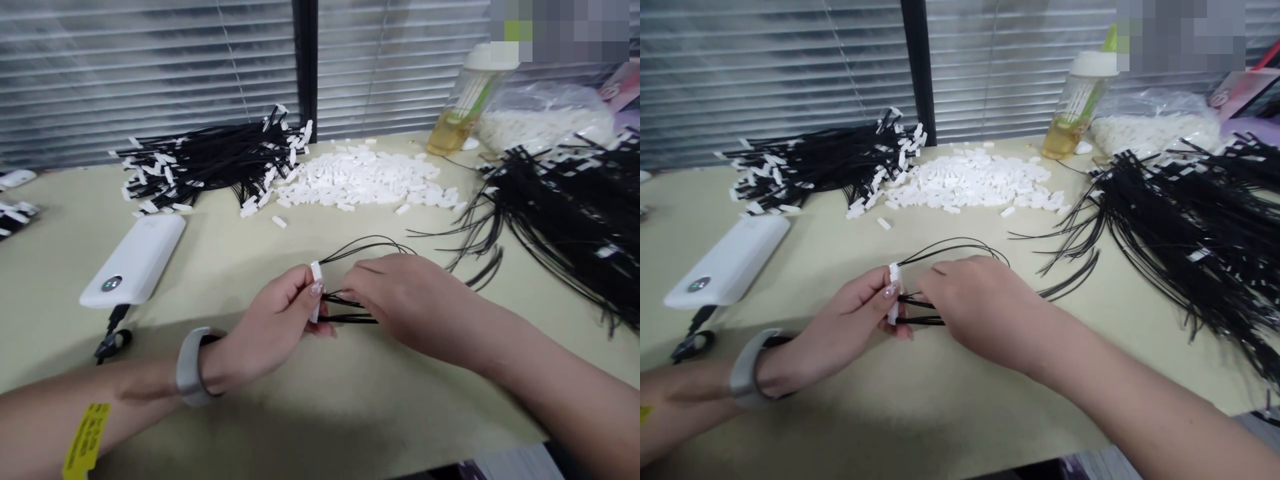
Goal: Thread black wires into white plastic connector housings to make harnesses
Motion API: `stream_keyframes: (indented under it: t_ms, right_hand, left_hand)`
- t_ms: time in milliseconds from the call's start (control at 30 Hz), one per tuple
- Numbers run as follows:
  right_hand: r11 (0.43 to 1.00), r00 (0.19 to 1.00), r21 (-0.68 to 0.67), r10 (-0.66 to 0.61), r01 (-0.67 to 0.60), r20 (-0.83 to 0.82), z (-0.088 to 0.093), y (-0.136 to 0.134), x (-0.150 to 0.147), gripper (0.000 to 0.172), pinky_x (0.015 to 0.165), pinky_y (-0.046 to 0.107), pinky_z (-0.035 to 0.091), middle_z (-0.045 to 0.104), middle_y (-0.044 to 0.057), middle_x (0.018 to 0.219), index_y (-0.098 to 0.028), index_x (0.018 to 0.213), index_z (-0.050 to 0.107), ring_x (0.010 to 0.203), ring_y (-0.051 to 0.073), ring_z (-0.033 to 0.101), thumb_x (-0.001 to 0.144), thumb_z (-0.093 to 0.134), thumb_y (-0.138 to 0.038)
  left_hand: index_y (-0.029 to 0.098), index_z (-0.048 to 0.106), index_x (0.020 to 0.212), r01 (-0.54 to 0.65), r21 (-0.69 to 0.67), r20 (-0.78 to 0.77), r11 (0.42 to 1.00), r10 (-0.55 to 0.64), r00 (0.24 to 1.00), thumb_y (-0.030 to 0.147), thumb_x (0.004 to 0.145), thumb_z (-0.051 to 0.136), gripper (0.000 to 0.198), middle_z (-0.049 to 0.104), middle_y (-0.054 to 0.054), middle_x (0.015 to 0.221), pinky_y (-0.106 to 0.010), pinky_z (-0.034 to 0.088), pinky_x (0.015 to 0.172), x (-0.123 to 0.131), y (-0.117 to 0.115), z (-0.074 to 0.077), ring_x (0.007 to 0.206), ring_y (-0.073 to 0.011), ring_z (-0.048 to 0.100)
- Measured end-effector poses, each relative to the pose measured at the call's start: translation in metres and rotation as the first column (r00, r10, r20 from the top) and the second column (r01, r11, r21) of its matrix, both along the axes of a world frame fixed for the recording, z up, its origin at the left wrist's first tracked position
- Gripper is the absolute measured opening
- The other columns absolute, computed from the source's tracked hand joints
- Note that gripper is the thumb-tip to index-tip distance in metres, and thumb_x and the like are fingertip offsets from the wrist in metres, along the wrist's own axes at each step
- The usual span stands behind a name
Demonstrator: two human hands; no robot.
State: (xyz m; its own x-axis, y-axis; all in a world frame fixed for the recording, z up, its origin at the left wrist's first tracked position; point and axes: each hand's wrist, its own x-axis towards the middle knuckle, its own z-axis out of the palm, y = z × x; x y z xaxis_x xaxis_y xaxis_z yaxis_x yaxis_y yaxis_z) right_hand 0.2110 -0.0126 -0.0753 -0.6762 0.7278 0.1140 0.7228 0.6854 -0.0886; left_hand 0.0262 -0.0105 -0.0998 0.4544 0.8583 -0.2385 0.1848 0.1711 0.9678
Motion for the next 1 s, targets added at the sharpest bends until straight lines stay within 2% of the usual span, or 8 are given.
stream_keyframes:
  t_ms: [133,300,400,500,667,800,900,1000]
  right_hand:
    - [1.0,0.997,-0.019,-0.013,0.012,-0.074,0.0023,0.0004,-0.0016,0.013,0.056,0.024,0.027,0.052,0.001,0.075,-0.019,0.08,0.054,0.065,0.012,0.045,0.081,0.043,-0.011]
    - [0.994,0.992,-0.098,-0.052,0.041,-0.112,0.0068,-0.0005,-0.0027,0.017,0.055,0.023,0.028,0.048,0.002,0.075,-0.017,0.073,0.055,0.063,0.01,0.043,0.076,0.043,-0.006]
    - [0.983,0.99,-0.184,-0.036,0.01,-0.136,0.0075,-0.002,-0.0021,0.016,0.057,0.023,0.03,0.049,0.002,0.072,-0.016,0.073,0.057,0.065,0.011,0.044,0.077,0.043,-0.008]
    - [0.98,0.988,-0.194,0.008,-0.038,-0.157,0.0063,-0.0027,-0.0038,0.017,0.057,0.023,0.03,0.049,0.001,0.07,-0.016,0.073,0.057,0.065,0.011,0.043,0.08,0.042,-0.012]
    - [0.991,0.986,-0.114,0.05,-0.068,-0.158,0.0021,-0.0015,-0.0069,0.016,0.054,0.023,0.027,0.049,0.0,0.07,-0.016,0.072,0.053,0.062,0.01,0.042,0.08,0.042,-0.008]
    - [0.996,0.995,-0.059,0.061,-0.066,-0.077,-0.0011,-0.001,-0.0063,0.015,0.053,0.024,0.025,0.049,0.0,0.069,-0.016,0.071,0.051,0.06,0.011,0.041,0.079,0.042,-0.006]
    - [0.988,0.997,0.137,0.061,-0.067,0.051,-0.0011,-0.0025,-0.0064,0.013,0.053,0.026,0.023,0.05,0.002,0.068,-0.016,0.069,0.051,0.061,0.013,0.041,0.076,0.045,-0.007]
    - [0.927,0.993,0.371,0.009,-0.052,0.118,0.0036,-0.004,-0.0029,0.016,0.052,0.027,0.022,0.05,0.003,0.062,-0.017,0.062,0.051,0.061,0.015,0.042,0.074,0.047,-0.008]
  left_hand:
    - [0.018,0.043,0.072,-0.013,0.009,-0.001,1.0,0.013,1.0,0.035,0.087,0.038,0.023,0.05,0.006,0.067,-0.019,0.048,0.058,-0.0005,-0.0001,0.0012,0.057,-0.007,0.061]
    - [0.018,0.043,0.072,-0.021,-0.008,0.01,1.0,0.021,1.0,0.036,0.087,0.039,0.023,0.05,0.006,0.067,-0.022,0.049,0.059,-0.0001,0.0005,0.0011,0.057,-0.0083,0.061]
    - [0.018,0.043,0.072,-0.029,-0.016,0.01,0.999,0.029,1.0,0.035,0.086,0.039,0.023,0.05,0.005,0.067,-0.023,0.049,0.06,0.0011,0.0005,0.0016,0.058,-0.0094,0.061]
    - [0.018,0.042,0.071,-0.022,-0.004,-0.009,1.0,0.022,1.0,0.034,0.086,0.04,0.022,0.049,0.005,0.067,-0.022,0.049,0.06,0.0021,0.0001,0.0036,0.058,-0.0087,0.061]
    - [0.018,0.042,0.071,-0.011,0.001,-0.033,1.0,0.011,0.999,0.032,0.087,0.039,0.021,0.049,0.006,0.067,-0.021,0.048,0.059,0.0017,-0.0015,0.0064,0.058,-0.0076,0.06]
    - [0.018,0.041,0.071,0.004,0.006,-0.033,1.0,-0.004,0.999,0.032,0.087,0.039,0.022,0.048,0.006,0.067,-0.02,0.048,0.059,0.0011,-0.0013,0.0051,0.058,-0.0073,0.06]
    - [0.018,0.042,0.071,-0.011,0.025,-0.039,1.0,0.012,0.999,0.034,0.087,0.039,0.023,0.048,0.006,0.066,-0.02,0.047,0.058,0.0012,0.0,0.0031,0.057,-0.0076,0.061]
    - [0.018,0.042,0.071,-0.039,0.038,-0.031,0.999,0.04,0.999,0.036,0.087,0.038,0.025,0.047,0.006,0.065,-0.021,0.048,0.057,0.0015,0.0007,0.0016,0.056,-0.0078,0.06]
